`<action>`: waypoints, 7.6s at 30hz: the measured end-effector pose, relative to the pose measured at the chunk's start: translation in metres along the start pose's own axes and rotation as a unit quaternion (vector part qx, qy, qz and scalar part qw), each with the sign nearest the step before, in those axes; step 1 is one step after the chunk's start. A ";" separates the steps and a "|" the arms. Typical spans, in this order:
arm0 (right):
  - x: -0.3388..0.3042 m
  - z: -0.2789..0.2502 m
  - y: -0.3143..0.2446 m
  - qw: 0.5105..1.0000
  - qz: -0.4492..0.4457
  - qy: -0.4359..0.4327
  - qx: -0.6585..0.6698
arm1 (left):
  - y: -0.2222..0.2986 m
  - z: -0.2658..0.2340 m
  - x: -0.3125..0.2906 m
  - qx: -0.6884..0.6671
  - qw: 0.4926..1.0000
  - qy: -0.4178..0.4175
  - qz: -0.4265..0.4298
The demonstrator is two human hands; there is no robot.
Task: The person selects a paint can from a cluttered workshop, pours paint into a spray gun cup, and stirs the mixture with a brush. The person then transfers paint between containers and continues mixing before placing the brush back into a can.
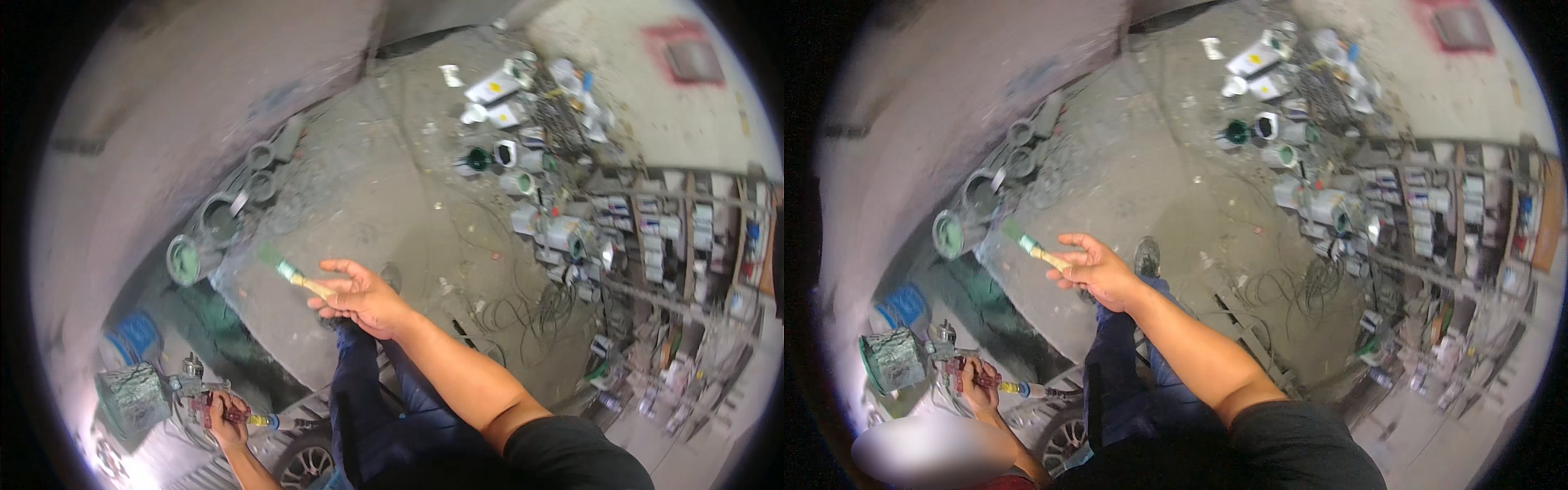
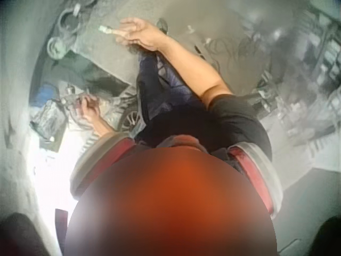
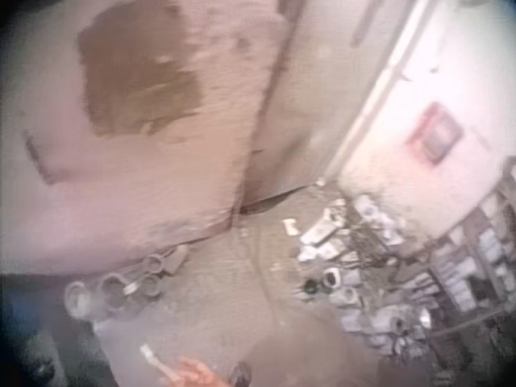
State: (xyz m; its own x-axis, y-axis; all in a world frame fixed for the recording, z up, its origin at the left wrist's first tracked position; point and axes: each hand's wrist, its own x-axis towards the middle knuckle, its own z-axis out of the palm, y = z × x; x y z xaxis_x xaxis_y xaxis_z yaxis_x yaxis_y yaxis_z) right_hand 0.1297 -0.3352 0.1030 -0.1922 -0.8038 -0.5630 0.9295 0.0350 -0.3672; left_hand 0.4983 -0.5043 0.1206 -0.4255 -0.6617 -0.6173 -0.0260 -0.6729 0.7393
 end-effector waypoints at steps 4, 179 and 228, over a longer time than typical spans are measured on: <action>-0.073 -0.019 -0.044 0.997 0.023 0.061 -0.029 | 0.024 0.088 -0.013 0.116 0.991 0.055 0.026; 0.223 0.287 0.349 0.468 0.084 -0.382 -0.792 | -0.073 -0.238 0.066 -0.127 0.928 0.348 0.038; 0.241 0.302 0.356 0.588 0.042 -0.271 -0.761 | -0.070 -0.230 0.074 -0.087 0.934 0.341 0.069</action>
State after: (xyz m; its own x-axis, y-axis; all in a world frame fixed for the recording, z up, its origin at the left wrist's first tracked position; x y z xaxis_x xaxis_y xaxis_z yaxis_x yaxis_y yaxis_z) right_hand 0.5092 -0.6960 0.0601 0.3466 -0.8174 -0.4601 -0.5096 0.2477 -0.8240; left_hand 0.6767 -0.5825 -0.0387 0.2615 -0.7632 -0.5909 0.1597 -0.5695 0.8063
